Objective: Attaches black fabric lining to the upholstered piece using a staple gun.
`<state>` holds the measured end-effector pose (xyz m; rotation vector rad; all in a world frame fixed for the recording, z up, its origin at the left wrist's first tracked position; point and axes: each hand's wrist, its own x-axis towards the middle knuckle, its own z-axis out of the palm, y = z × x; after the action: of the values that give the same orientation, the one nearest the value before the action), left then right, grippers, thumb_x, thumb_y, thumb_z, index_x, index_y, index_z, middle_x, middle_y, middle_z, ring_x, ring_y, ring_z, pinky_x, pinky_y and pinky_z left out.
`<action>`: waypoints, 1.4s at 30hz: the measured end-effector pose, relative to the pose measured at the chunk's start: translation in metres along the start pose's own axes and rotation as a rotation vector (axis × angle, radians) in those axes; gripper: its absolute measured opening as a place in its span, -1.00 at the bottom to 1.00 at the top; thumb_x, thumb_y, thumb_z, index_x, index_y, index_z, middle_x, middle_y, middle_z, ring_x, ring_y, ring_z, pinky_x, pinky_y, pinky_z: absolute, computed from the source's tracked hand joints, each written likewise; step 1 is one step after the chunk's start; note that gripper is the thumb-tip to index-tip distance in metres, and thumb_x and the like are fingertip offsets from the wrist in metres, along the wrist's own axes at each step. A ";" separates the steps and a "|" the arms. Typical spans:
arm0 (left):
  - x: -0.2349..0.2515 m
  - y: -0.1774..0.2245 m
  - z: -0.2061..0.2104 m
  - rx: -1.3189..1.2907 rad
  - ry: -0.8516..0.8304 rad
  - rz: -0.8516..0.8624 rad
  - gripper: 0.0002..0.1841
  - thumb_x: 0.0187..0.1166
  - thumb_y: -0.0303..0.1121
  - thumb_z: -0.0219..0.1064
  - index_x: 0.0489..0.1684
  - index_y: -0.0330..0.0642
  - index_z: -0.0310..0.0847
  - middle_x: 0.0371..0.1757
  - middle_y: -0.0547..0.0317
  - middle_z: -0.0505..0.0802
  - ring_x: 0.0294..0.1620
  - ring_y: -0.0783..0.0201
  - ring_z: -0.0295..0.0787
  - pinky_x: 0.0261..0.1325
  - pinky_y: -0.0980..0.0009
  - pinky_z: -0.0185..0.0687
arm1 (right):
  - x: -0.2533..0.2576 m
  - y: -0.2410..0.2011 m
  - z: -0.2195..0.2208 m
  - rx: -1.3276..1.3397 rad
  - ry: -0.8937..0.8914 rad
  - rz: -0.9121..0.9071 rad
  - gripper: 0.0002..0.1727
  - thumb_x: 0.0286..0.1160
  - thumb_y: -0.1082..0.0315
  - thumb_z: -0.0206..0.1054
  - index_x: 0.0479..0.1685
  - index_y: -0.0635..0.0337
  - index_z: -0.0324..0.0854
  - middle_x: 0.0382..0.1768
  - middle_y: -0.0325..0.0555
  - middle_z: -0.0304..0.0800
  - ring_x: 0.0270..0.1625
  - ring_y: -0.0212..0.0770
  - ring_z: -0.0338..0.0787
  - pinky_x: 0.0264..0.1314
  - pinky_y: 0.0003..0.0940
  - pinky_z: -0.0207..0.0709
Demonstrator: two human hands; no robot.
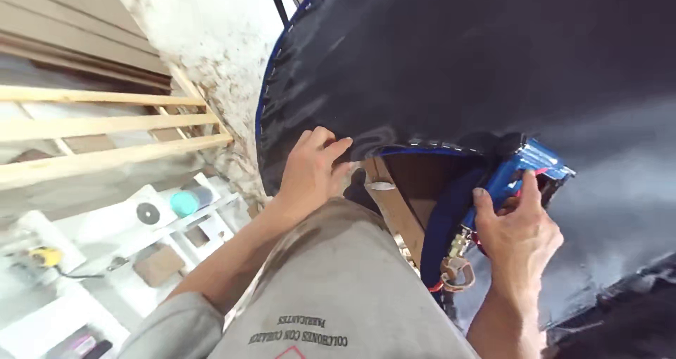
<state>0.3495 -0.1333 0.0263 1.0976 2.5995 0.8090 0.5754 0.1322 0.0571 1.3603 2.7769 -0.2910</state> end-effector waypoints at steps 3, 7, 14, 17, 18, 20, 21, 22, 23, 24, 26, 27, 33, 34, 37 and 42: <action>0.001 -0.005 -0.014 -0.139 -0.102 -0.018 -0.26 0.47 0.38 0.28 0.36 -0.03 0.78 0.24 0.01 0.79 0.22 0.10 0.73 0.28 0.09 0.68 | -0.005 -0.005 0.004 -0.042 0.041 0.044 -0.11 0.56 -0.29 0.19 0.77 0.11 0.33 0.10 0.43 0.78 0.03 0.45 0.80 -0.06 0.45 0.53; 0.005 -0.011 0.007 0.012 0.028 0.094 -0.53 0.63 0.00 0.37 0.32 -0.12 0.78 0.13 -0.12 0.78 0.14 -0.06 0.74 0.17 0.07 0.72 | -0.031 -0.036 -0.006 -0.040 0.128 0.086 -0.23 0.61 -0.19 0.19 0.66 0.18 0.45 0.42 0.43 0.58 0.44 0.46 0.59 0.23 0.44 0.49; 0.009 -0.018 0.010 0.145 0.056 0.277 -0.73 0.73 -0.28 0.27 0.10 -0.15 0.88 -0.04 -0.07 0.86 -0.02 -0.06 0.83 0.03 0.10 0.79 | -0.077 -0.138 0.056 0.327 0.140 -0.495 -0.63 0.61 0.17 0.30 0.29 0.02 0.80 0.21 -0.09 0.86 0.30 -0.10 0.81 0.29 -0.15 0.71; 0.010 -0.016 0.006 0.251 0.203 0.413 -0.79 0.67 -0.38 0.27 -0.05 -0.26 0.85 -0.26 -0.05 0.87 -0.19 -0.04 0.86 -0.17 0.16 0.78 | -0.077 -0.161 0.082 0.370 0.109 -0.587 -0.51 0.57 0.20 0.29 0.50 0.04 0.66 0.49 -0.10 0.71 0.28 -0.08 0.83 0.15 -0.16 0.75; 0.012 -0.014 0.004 0.277 0.264 0.465 -0.80 0.64 -0.40 0.30 -0.08 -0.27 0.85 -0.32 -0.04 0.86 -0.25 -0.02 0.85 -0.24 0.19 0.75 | -0.074 -0.165 0.089 0.369 0.082 -0.591 -0.44 0.55 0.21 0.28 0.59 0.06 0.58 0.59 -0.10 0.62 0.22 -0.06 0.84 0.05 -0.15 0.76; 0.013 -0.012 0.001 0.322 0.315 0.552 -0.82 0.62 -0.44 0.31 -0.11 -0.30 0.85 -0.36 -0.03 0.84 -0.29 0.02 0.82 -0.28 0.24 0.71 | -0.067 -0.168 0.101 0.344 -0.014 -0.580 -0.30 0.51 0.24 0.25 0.75 0.08 0.38 0.76 -0.09 0.38 0.15 -0.03 0.85 -0.10 -0.13 0.76; 0.013 -0.011 0.000 0.347 0.303 0.595 -0.82 0.62 -0.48 0.29 -0.12 -0.33 0.83 -0.35 -0.04 0.84 -0.29 0.02 0.81 -0.27 0.24 0.70 | -0.063 -0.169 0.105 0.332 -0.056 -0.573 -0.26 0.47 0.27 0.24 0.78 0.08 0.33 0.79 -0.07 0.31 0.12 -0.01 0.85 -0.14 -0.11 0.75; 0.011 -0.013 0.001 0.379 0.274 0.638 -0.83 0.61 -0.53 0.27 -0.14 -0.35 0.81 -0.34 -0.04 0.83 -0.28 0.01 0.81 -0.26 0.23 0.70 | -0.061 -0.168 0.104 0.315 -0.089 -0.571 -0.27 0.46 0.29 0.24 0.77 0.09 0.34 0.79 -0.04 0.31 0.10 0.02 0.85 -0.16 -0.08 0.74; 0.009 -0.016 0.003 0.409 0.238 0.677 -0.83 0.59 -0.56 0.24 -0.16 -0.37 0.79 -0.32 -0.05 0.83 -0.27 0.00 0.80 -0.26 0.22 0.70 | -0.060 -0.164 0.100 0.304 -0.098 -0.576 -0.31 0.46 0.31 0.24 0.71 0.10 0.41 0.75 -0.04 0.37 0.08 0.02 0.86 -0.15 -0.06 0.74; 0.008 -0.019 0.006 0.431 0.210 0.706 -0.83 0.60 -0.58 0.22 -0.17 -0.38 0.78 -0.31 -0.06 0.82 -0.28 0.00 0.80 -0.27 0.22 0.70 | -0.061 -0.159 0.093 0.315 -0.053 -0.577 -0.41 0.49 0.31 0.24 0.60 0.07 0.56 0.66 -0.09 0.53 0.06 -0.02 0.89 -0.14 -0.07 0.76; 0.009 -0.023 0.009 0.445 0.180 0.726 -0.83 0.61 -0.59 0.20 -0.19 -0.39 0.76 -0.30 -0.07 0.81 -0.28 0.00 0.78 -0.28 0.22 0.69 | -0.056 -0.144 0.084 0.384 0.202 -0.575 -0.72 0.59 0.28 0.27 0.11 0.03 0.85 0.21 -0.15 0.89 0.03 -0.14 0.92 -0.05 -0.17 0.81; 0.010 -0.023 0.009 0.440 0.177 0.720 -0.83 0.60 -0.59 0.20 -0.21 -0.38 0.75 -0.30 -0.06 0.80 -0.27 0.00 0.77 -0.28 0.23 0.68 | -0.049 -0.139 0.084 0.414 0.300 -0.584 -0.78 0.63 0.27 0.30 0.01 0.03 0.86 0.10 -0.13 0.90 0.09 -0.13 0.88 0.05 -0.18 0.78; 0.011 -0.024 0.012 0.395 0.227 0.673 -0.84 0.61 -0.55 0.24 -0.22 -0.32 0.79 -0.36 -0.01 0.80 -0.31 0.04 0.76 -0.29 0.26 0.66 | 0.009 -0.142 0.106 0.480 0.382 -0.861 -0.74 0.63 0.32 0.32 0.14 0.02 0.86 0.33 -0.15 0.84 0.53 -0.04 0.68 0.66 -0.06 0.48; 0.012 -0.025 0.012 0.388 0.226 0.671 -0.84 0.61 -0.54 0.25 -0.22 -0.32 0.80 -0.36 0.00 0.80 -0.31 0.05 0.76 -0.28 0.26 0.66 | 0.013 -0.143 0.111 0.519 0.409 -0.871 -0.77 0.61 0.34 0.34 0.06 0.05 0.89 0.25 -0.14 0.89 0.47 -0.05 0.74 0.63 -0.06 0.51; 0.016 -0.026 0.015 0.343 0.201 0.612 -0.82 0.65 -0.46 0.25 -0.17 -0.28 0.81 -0.30 -0.02 0.83 -0.25 0.03 0.80 -0.24 0.25 0.71 | 0.014 -0.143 0.120 0.582 0.457 -0.864 -0.81 0.58 0.40 0.36 -0.02 0.13 0.89 0.17 -0.08 0.92 0.40 -0.06 0.81 0.63 -0.04 0.54; 0.022 -0.024 0.013 0.274 0.120 0.500 -0.75 0.68 -0.37 0.24 0.04 -0.21 0.87 -0.10 -0.02 0.89 -0.07 0.00 0.85 -0.04 0.21 0.80 | 0.006 -0.140 0.115 0.578 0.466 -0.827 -0.76 0.62 0.33 0.33 0.10 0.15 0.85 0.28 -0.07 0.87 0.47 -0.07 0.75 0.67 -0.04 0.51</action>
<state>0.3247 -0.1259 0.0027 1.8808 2.6181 0.6293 0.4552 0.0320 -0.0349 0.1900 3.7074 -0.9586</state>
